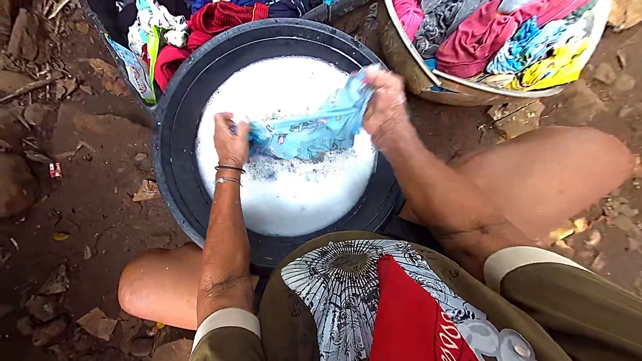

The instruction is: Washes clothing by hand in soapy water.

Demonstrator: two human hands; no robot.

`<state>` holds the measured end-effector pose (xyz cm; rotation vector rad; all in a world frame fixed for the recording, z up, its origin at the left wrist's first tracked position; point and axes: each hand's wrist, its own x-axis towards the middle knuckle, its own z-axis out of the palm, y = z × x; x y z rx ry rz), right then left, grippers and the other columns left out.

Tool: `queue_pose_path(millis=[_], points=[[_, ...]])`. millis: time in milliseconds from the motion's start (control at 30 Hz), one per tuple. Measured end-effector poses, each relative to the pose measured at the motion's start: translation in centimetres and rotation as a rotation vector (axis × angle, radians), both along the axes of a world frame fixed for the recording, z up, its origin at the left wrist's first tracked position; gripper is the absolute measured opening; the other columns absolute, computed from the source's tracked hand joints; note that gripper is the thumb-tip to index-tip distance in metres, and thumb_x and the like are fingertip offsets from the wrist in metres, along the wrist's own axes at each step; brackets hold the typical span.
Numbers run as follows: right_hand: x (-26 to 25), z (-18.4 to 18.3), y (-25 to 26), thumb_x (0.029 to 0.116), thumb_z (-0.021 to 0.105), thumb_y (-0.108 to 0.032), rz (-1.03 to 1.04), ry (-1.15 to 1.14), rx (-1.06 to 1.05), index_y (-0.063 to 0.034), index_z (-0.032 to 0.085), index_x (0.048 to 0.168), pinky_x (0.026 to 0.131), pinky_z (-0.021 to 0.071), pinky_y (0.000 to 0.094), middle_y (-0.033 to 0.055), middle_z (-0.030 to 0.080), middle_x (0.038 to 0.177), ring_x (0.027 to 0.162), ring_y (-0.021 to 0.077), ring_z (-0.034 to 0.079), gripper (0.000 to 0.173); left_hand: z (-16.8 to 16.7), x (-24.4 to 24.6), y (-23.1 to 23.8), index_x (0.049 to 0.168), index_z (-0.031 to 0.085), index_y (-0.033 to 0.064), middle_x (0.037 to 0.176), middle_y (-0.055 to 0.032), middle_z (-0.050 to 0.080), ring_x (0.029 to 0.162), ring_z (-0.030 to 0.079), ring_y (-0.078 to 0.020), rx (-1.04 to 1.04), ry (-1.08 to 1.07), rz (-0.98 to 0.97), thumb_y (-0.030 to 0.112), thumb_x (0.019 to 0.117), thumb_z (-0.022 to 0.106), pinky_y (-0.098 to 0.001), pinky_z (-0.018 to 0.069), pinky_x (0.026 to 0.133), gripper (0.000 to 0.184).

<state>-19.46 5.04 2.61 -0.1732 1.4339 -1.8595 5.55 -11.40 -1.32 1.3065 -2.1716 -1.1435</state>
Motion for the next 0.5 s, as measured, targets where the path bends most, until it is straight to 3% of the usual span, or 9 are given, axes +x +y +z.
queue_pose_path(millis=[67,167,233,267,333,367,400,433,500], points=[[1.4,-4.3,-0.2,0.1053,0.036,-0.024,-0.032,-0.116,0.166,-0.0099,0.055,0.108,0.075,0.0564,0.0378,0.003,0.063,0.09,0.082,0.0145,0.064,0.024,-3.5,-0.4,1.1,0.138,0.053,-0.0119,0.138,-0.036,0.054,0.133,0.051,-0.0491,0.076,-0.289,-0.258,0.026,0.094,0.073,-0.0621,0.0395,0.113,0.061],[2.8,-5.9,0.9,0.1043,0.039,-0.024,0.019,-0.258,0.285,-0.0085,0.054,0.122,0.081,0.0561,0.0429,0.0082,0.063,0.105,0.095,0.0198,0.064,0.027,-6.6,-0.7,2.5,0.138,0.057,-0.0061,0.144,-0.0346,0.05,0.137,0.047,-0.0509,0.078,-0.576,-0.388,0.022,0.095,0.071,-0.0645,0.0398,0.112,0.054],[2.2,-3.8,1.6,0.1054,0.033,-0.026,0.069,-0.243,0.175,-0.012,0.058,0.1,0.073,0.0582,0.0366,0.0028,0.067,0.087,0.082,0.0143,0.067,0.029,-6.6,-0.4,2.1,0.134,0.06,-0.0076,0.14,-0.0324,0.055,0.133,0.053,-0.0477,0.109,-0.563,-0.384,0.015,0.101,0.061,-0.0625,0.0405,0.112,0.04],[1.3,-2.8,1.9,0.1064,0.027,-0.031,0.063,-0.212,0.067,-0.014,0.059,0.096,0.075,0.0583,0.0352,0.0004,0.068,0.085,0.082,0.0121,0.067,0.037,-6.4,-0.1,1.7,0.13,0.063,-0.0082,0.136,-0.0318,0.059,0.13,0.055,-0.0468,0.127,-0.523,-0.364,0.014,0.1028,0.058,-0.0622,0.0407,0.111,0.035],[0.4,-2.6,1.9,0.1074,0.013,-0.047,-0.066,-0.144,-0.01,-0.0092,0.06,0.111,0.086,0.057,0.0416,0.0057,0.069,0.099,0.096,0.0161,0.067,0.06,-6.0,0.5,1.3,0.12,0.068,-0.0087,0.126,-0.031,0.064,0.125,0.058,-0.0445,0.186,-0.423,-0.275,0.015,0.1039,0.056,-0.0601,0.0406,0.11,0.03],[0.8,-3.5,2.2,0.1057,0.007,-0.055,-0.055,-0.148,0.008,-0.0062,0.053,0.135,0.097,0.0525,0.0465,0.0107,0.064,0.122,0.113,0.0201,0.062,0.073,-5.9,0.6,1.1,0.116,0.069,-0.0084,0.123,-0.0304,0.065,0.123,0.059,-0.0434,0.222,-0.382,-0.229,0.015,0.1035,0.056,-0.0596,0.0411,0.108,0.029],[1.8,-4.8,2.4,0.1043,0.005,-0.059,-0.002,-0.182,0.047,-0.0089,0.043,0.147,0.103,0.0492,0.048,0.0104,0.058,0.135,0.123,0.0206,0.057,0.076,-5.9,0.4,0.8,0.113,0.069,-0.009,0.12,-0.0307,0.065,0.12,0.059,-0.043,0.252,-0.342,-0.194,0.014,0.1033,0.056,-0.0593,0.0415,0.107,0.028],[3.3,-6.0,2.6,0.1045,0.007,-0.059,0.057,-0.239,0.093,-0.0095,0.042,0.147,0.102,0.0493,0.0487,0.0102,0.058,0.135,0.123,0.0211,0.057,0.074,-5.6,0.2,0.7,0.112,0.069,-0.0111,0.119,-0.0322,0.064,0.119,0.059,-0.0434,0.278,-0.297,-0.164,0.012,0.1032,0.056,-0.0592,0.0416,0.106,0.027],[5.9,-6.9,3.0,0.1062,0.015,-0.055,0.19,-0.36,0.106,-0.0085,0.053,0.133,0.092,0.0543,0.0458,0.009,0.065,0.118,0.108,0.0202,0.063,0.066,-4.7,0.4,0.8,0.114,0.065,-0.0133,0.123,-0.0305,0.063,0.118,0.06,-0.0372,0.329,-0.117,-0.057,0.007,0.1012,0.056,-0.0535,0.0449,0.105,0.026]])
